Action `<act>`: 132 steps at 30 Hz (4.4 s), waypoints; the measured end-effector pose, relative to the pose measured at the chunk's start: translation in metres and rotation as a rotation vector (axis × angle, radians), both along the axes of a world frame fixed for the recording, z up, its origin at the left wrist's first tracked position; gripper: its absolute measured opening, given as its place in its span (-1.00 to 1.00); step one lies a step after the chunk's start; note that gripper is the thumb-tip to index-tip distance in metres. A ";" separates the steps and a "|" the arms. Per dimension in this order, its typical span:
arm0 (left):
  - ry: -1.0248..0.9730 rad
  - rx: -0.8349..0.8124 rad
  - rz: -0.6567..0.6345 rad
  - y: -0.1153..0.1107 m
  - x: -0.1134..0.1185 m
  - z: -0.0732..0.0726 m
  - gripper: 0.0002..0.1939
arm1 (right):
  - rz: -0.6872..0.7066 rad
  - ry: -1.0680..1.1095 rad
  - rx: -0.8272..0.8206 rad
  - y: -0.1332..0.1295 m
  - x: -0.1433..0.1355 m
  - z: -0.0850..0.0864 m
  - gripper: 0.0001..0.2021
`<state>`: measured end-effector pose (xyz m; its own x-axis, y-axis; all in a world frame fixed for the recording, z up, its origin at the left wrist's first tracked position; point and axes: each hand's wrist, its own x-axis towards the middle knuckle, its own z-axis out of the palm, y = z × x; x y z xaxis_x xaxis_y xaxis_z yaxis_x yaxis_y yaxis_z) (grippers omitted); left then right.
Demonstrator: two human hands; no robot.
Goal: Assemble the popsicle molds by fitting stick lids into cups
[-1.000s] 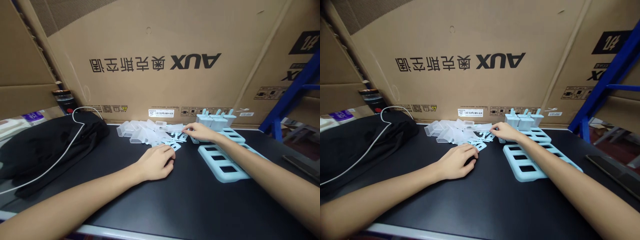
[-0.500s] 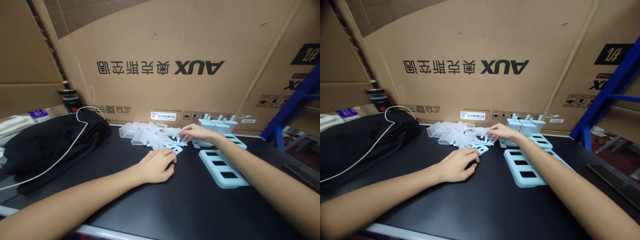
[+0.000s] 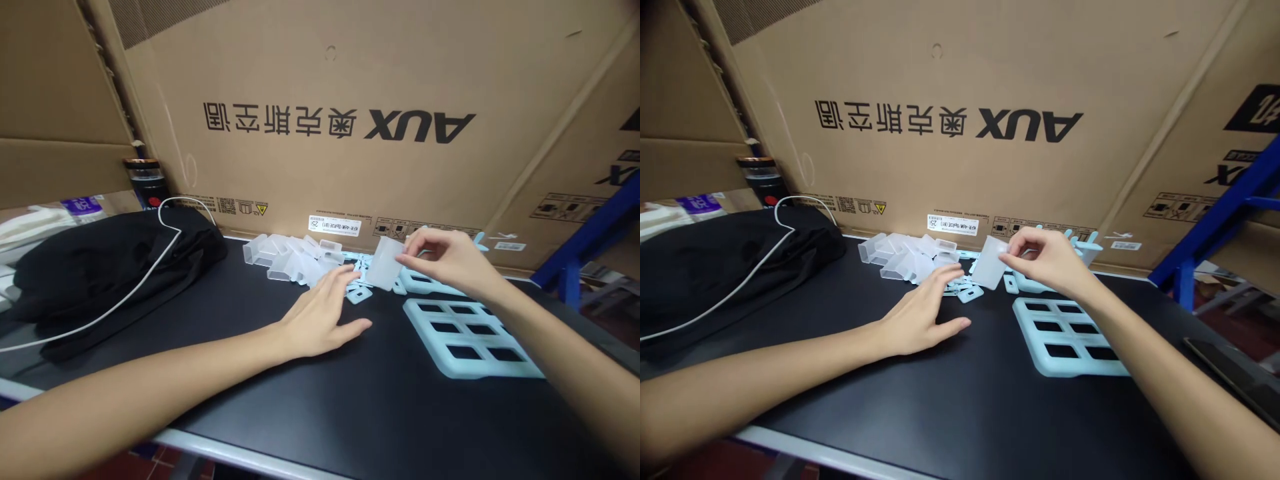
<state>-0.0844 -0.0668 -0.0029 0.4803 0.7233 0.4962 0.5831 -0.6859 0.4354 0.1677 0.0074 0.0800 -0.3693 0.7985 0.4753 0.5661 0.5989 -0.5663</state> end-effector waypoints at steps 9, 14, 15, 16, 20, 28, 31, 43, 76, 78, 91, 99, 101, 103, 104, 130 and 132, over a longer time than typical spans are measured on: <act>-0.245 -0.248 -0.125 -0.002 0.001 0.003 -0.60 | 0.455 -0.088 -0.147 -0.060 -0.032 -0.011 -0.79; -0.294 -0.251 -0.201 -0.001 0.002 0.006 -0.69 | 0.280 -0.249 -0.118 -0.038 -0.007 -0.029 -0.57; -0.303 -0.242 -0.214 -0.002 0.002 0.007 -0.70 | 0.287 -0.346 -0.083 -0.034 -0.004 -0.034 -0.55; -0.306 -0.238 -0.224 -0.003 0.002 0.008 -0.72 | 0.305 -0.436 -0.047 -0.031 -0.001 -0.038 -0.53; -0.203 -0.256 -0.277 -0.006 0.001 0.008 -0.71 | 0.355 -0.657 -0.003 -0.032 -0.002 -0.044 -0.55; 0.276 -0.034 -0.339 -0.005 0.001 0.005 -0.75 | 0.334 -0.756 -0.043 -0.041 -0.006 -0.038 -0.72; 0.373 0.042 -0.365 -0.004 0.001 0.006 -0.83 | 0.327 -0.721 -0.024 -0.041 -0.007 -0.043 -0.74; 0.277 0.180 -0.210 0.000 0.001 0.001 -0.73 | 0.270 -0.612 0.033 -0.044 -0.009 -0.030 -0.87; 0.191 0.295 -0.250 0.006 -0.009 -0.002 -0.65 | 0.403 -0.121 -0.387 -0.059 -0.039 -0.043 -0.82; 0.276 0.320 -0.256 0.004 -0.006 -0.003 -0.65 | 0.275 -0.320 -0.152 -0.045 -0.026 -0.041 -0.78; 0.518 0.277 -0.338 0.001 -0.001 0.001 -0.65 | 0.057 -0.675 0.082 -0.010 -0.002 -0.059 -0.78; 0.544 0.255 -0.345 0.001 -0.001 0.004 -0.64 | -0.048 -0.576 0.032 -0.001 -0.015 -0.068 -0.92; 0.546 0.249 -0.344 0.000 -0.001 0.004 -0.63 | -0.063 -0.556 0.005 0.000 -0.018 -0.069 -0.96; 0.542 0.236 -0.343 0.000 -0.001 0.004 -0.64 | -0.081 -0.534 -0.022 -0.002 -0.018 -0.068 -0.92; 0.534 0.225 -0.343 0.000 -0.001 0.004 -0.65 | -0.088 -0.526 -0.033 -0.003 -0.018 -0.066 -0.90; -0.324 -0.462 -0.532 0.004 -0.002 0.005 -0.73 | 0.461 0.079 -0.250 -0.075 -0.046 -0.016 -0.88; -0.351 -0.452 -0.535 0.005 -0.002 0.004 -0.67 | 0.455 0.063 -0.227 -0.077 -0.049 -0.017 -0.90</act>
